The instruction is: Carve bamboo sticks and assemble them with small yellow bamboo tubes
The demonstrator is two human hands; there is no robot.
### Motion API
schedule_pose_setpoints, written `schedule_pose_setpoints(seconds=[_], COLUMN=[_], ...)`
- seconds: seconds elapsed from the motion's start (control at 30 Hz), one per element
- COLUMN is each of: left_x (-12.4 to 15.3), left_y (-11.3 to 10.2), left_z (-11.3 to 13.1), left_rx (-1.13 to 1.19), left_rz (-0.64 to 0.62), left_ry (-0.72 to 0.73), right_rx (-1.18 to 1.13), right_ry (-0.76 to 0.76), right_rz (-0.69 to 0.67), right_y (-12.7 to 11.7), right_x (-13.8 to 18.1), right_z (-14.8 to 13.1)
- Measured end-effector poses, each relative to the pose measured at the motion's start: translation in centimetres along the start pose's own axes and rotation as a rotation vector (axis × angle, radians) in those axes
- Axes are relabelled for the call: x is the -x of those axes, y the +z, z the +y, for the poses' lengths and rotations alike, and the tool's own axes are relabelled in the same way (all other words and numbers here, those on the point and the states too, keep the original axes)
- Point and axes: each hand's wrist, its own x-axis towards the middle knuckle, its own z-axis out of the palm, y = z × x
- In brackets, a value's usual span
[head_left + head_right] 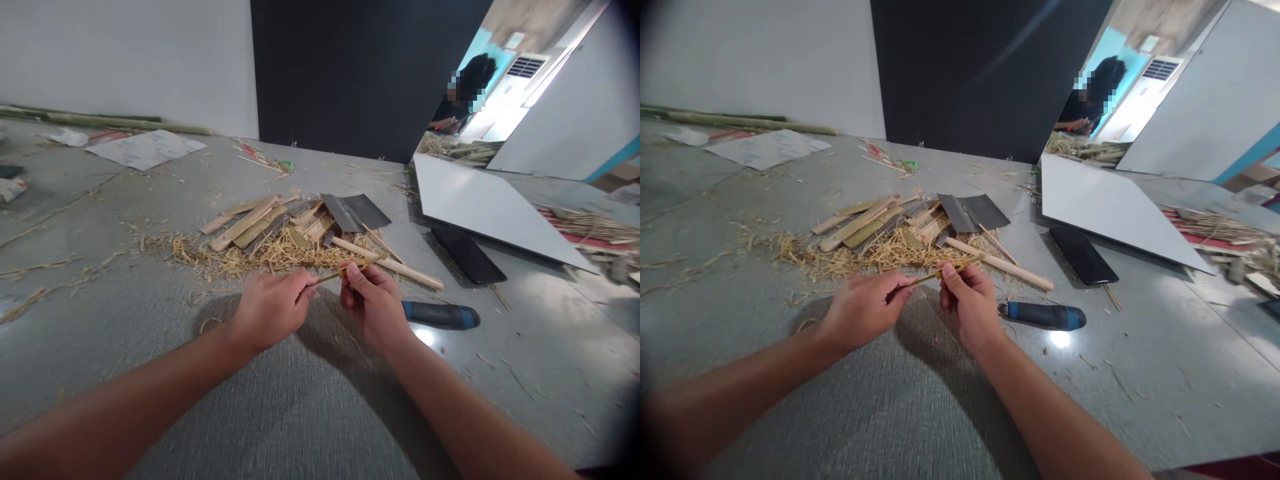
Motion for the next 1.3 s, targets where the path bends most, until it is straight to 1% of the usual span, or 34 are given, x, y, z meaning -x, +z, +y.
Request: schedule_pose_setpoints(seconds=[0.03, 0.1, 0.2, 0.23, 0.3, 0.4, 0.47, 0.53, 0.6, 0.67, 0.7, 0.73, 0.77, 0.8, 0.83, 0.9, 0.93, 1.0, 1.03, 1.1, 1.13, 1.3], left_x=[0.0, -0.2, -0.5, -0.6, -0.7, -0.8, -1.0, -1.3, -1.8, -2.6, -3.0, -3.3, -3.5, -3.6, -3.5, -3.0, -2.7, -2.0, -1.7, -1.5, -1.4, -1.3], left_y=[0.0, -0.2, -0.4, -0.5, -0.6, -0.8, -1.0, -1.2, -1.5, -2.0, -2.3, -2.7, -3.0, -3.3, -3.5, -3.6, -3.5, -3.1, -2.8, -2.3, -2.2, -1.8], left_z=[0.1, 0.4, 0.9, 0.9, 1.0, 1.2, 1.3, 1.2, 0.6, -0.5, -1.2, -1.7, -2.2, -2.5, -2.6, -2.1, -1.7, -0.7, -0.2, 0.3, 0.4, 0.0], left_rx=[0.035, 0.185, 0.456, 0.509, 0.523, 0.477, 0.527, 0.653, 0.863, 1.106, 1.183, 1.215, 1.211, 1.176, 1.113, 0.899, 0.758, 0.480, 0.375, 0.244, 0.210, 0.106], left_rz=[-0.030, -0.101, -0.180, -0.203, -0.214, -0.127, -0.078, -0.069, -0.026, 0.107, 0.197, 0.309, 0.400, 0.414, 0.348, 0.072, -0.049, -0.191, -0.221, -0.238, -0.227, -0.123], left_ry=[-0.005, -0.044, -0.125, -0.131, -0.096, -0.041, -0.052, -0.109, -0.232, -0.359, -0.369, -0.347, -0.309, -0.264, -0.215, -0.111, -0.052, 0.079, 0.132, 0.193, 0.204, 0.224], right_rx=[0.007, 0.054, 0.215, 0.276, 0.381, 0.538, 0.655, 0.746, 0.799, 0.793, 0.757, 0.684, 0.571, 0.427, 0.262, -0.065, -0.192, -0.342, -0.377, -0.404, -0.406, -0.374], right_ry=[0.002, -0.011, -0.073, -0.100, -0.159, -0.233, -0.248, -0.240, -0.224, -0.191, -0.170, -0.147, -0.116, -0.073, -0.021, 0.082, 0.124, 0.175, 0.190, 0.219, 0.228, 0.210], right_rz=[-0.007, -0.038, -0.127, -0.168, -0.243, -0.343, -0.431, -0.519, -0.579, -0.613, -0.602, -0.566, -0.507, -0.431, -0.349, -0.196, -0.132, -0.035, -0.005, 0.020, 0.023, 0.033], right_y=[0.0, -0.1, -0.4, -0.5, -0.6, -0.6, -0.5, -0.3, -0.2, -0.2, -0.3, -0.3, -0.4, -0.4, -0.4, -0.5, -0.5, -0.6, -0.6, -0.7, -0.7, -0.6], right_x=[0.0, 0.0, 0.1, 0.2, 0.5, 1.0, 1.2, 1.5, 1.7, 1.6, 1.6, 1.4, 1.2, 1.0, 0.7, 0.2, 0.0, -0.4, -0.5, -0.7, -0.7, -0.7], right_z=[0.1, 0.2, 0.6, 0.7, 0.7, 0.5, 0.3, 0.0, -0.1, 0.0, 0.1, 0.2, 0.3, 0.4, 0.3, 0.0, -0.3, -0.7, -0.9, -1.0, -0.9, -0.5])
